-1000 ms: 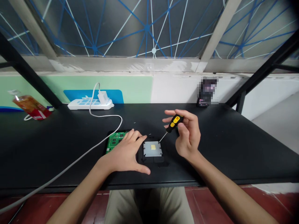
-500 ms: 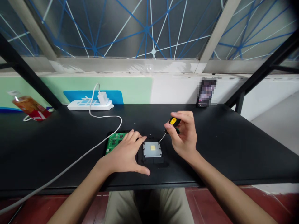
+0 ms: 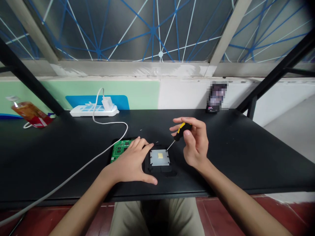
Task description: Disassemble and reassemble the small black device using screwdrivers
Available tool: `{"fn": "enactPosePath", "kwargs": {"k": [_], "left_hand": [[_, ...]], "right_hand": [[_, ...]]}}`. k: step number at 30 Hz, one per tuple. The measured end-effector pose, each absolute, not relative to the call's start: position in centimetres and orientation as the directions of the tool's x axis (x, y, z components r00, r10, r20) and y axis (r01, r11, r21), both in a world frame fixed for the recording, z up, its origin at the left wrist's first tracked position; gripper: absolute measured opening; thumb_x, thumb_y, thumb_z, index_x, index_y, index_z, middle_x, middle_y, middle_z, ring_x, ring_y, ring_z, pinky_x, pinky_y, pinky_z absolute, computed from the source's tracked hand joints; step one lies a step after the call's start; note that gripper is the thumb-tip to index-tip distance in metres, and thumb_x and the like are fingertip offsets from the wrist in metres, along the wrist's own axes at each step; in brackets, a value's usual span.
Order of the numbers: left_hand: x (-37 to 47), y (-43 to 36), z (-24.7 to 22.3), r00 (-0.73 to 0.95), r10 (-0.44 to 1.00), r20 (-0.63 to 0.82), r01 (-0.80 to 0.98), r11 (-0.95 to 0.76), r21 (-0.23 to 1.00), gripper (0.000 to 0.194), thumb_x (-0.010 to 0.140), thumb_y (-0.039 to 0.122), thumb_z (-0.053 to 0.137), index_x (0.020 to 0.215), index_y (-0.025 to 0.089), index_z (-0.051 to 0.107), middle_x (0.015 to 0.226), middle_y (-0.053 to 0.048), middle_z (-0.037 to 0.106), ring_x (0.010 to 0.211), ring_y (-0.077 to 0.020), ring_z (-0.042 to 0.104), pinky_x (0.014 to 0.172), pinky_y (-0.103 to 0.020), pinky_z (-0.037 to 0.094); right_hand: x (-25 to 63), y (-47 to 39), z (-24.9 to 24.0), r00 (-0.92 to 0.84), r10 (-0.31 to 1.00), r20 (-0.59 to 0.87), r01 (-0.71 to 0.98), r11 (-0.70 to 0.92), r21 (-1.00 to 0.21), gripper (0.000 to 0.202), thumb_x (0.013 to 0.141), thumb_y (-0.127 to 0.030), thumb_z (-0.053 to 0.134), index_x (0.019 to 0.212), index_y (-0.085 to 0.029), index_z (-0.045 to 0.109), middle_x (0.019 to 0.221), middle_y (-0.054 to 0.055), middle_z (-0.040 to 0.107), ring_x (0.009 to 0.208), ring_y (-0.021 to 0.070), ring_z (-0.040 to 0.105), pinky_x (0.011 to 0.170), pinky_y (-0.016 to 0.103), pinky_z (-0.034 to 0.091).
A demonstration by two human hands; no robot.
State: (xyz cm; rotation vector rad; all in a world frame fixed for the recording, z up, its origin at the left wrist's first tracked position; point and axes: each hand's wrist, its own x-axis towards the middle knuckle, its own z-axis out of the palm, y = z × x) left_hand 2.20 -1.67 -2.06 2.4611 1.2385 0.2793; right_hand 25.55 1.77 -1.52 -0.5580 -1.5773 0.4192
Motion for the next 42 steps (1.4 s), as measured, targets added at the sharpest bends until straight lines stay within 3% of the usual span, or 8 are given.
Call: {"fn": "enactPosePath", "kwargs": {"k": [6, 9, 17, 26, 38, 42], "left_hand": [[2.2, -1.6, -2.2, 0.597, 0.801, 0.041, 0.716, -0.556, 0.423, 0.115, 0.064, 0.083, 0.075, 0.152, 0.018, 0.043, 0.136, -0.017, 0.048, 0.135, -0.0475, 0.038, 0.115, -0.066, 0.030], [2.2, -1.6, -2.2, 0.598, 0.801, 0.040, 0.715, -0.555, 0.425, 0.115, 0.064, 0.083, 0.075, 0.153, 0.018, 0.042, 0.135, -0.016, 0.049, 0.136, -0.0474, 0.037, 0.115, -0.066, 0.030], [2.0, -1.6, -2.5, 0.595, 0.803, 0.046, 0.711, -0.552, 0.435, 0.115, 0.064, 0.083, 0.075, 0.155, 0.021, 0.040, 0.137, -0.015, 0.048, 0.137, -0.0477, 0.036, 0.116, -0.066, 0.029], [2.3, -1.7, -1.9, 0.578, 0.816, -0.021, 0.746, -0.518, 0.420, 0.117, 0.065, 0.078, 0.077, 0.156, 0.018, 0.037, 0.142, -0.016, 0.045, 0.142, -0.0473, 0.031, 0.118, -0.062, 0.027], [2.3, -2.0, -1.6, 0.607, 0.794, 0.029, 0.726, -0.569, 0.387, 0.109, 0.070, 0.080, 0.071, 0.155, 0.021, 0.038, 0.136, -0.014, 0.051, 0.135, -0.0440, 0.041, 0.115, -0.061, 0.032], [2.4, -2.1, -1.4, 0.601, 0.799, 0.018, 0.734, -0.561, 0.382, 0.109, 0.070, 0.080, 0.071, 0.154, 0.019, 0.039, 0.137, -0.015, 0.050, 0.135, -0.0447, 0.040, 0.114, -0.061, 0.034]], "right_hand": [[25.5, 1.9, -1.0, -0.031, 0.508, 0.861, 0.347, 0.813, -0.467, 0.040, 0.091, -0.017, 0.065, 0.127, -0.033, 0.060, 0.105, 0.004, 0.057, 0.089, 0.0179, 0.060, 0.065, 0.032, 0.055], [25.5, 1.8, -0.7, -0.029, 0.484, 0.875, 0.383, 0.814, -0.437, 0.044, 0.090, -0.014, 0.067, 0.129, -0.033, 0.060, 0.100, 0.003, 0.058, 0.085, 0.0168, 0.057, 0.059, 0.029, 0.051], [25.5, 1.5, -1.2, -0.034, 0.600, 0.799, 0.262, 0.777, -0.573, 0.047, 0.097, -0.014, 0.053, 0.140, -0.032, 0.051, 0.117, 0.006, 0.067, 0.083, 0.0155, 0.073, 0.067, 0.034, 0.061], [25.9, 2.1, -1.0, 0.127, 0.554, 0.823, 0.218, 0.794, -0.568, 0.038, 0.098, -0.022, 0.057, 0.135, -0.030, 0.054, 0.113, 0.005, 0.070, 0.079, 0.0134, 0.073, 0.066, 0.030, 0.062], [25.9, 3.3, -2.0, 0.143, 0.592, 0.793, 0.171, 0.774, -0.609, 0.034, 0.098, -0.025, 0.057, 0.131, -0.029, 0.051, 0.113, 0.005, 0.064, 0.079, 0.0131, 0.073, 0.072, 0.033, 0.064], [25.9, 3.4, -1.8, 0.166, 0.568, 0.806, 0.205, 0.780, -0.592, 0.033, 0.098, -0.025, 0.056, 0.131, -0.030, 0.052, 0.108, 0.004, 0.063, 0.073, 0.0121, 0.070, 0.065, 0.031, 0.062]]}}
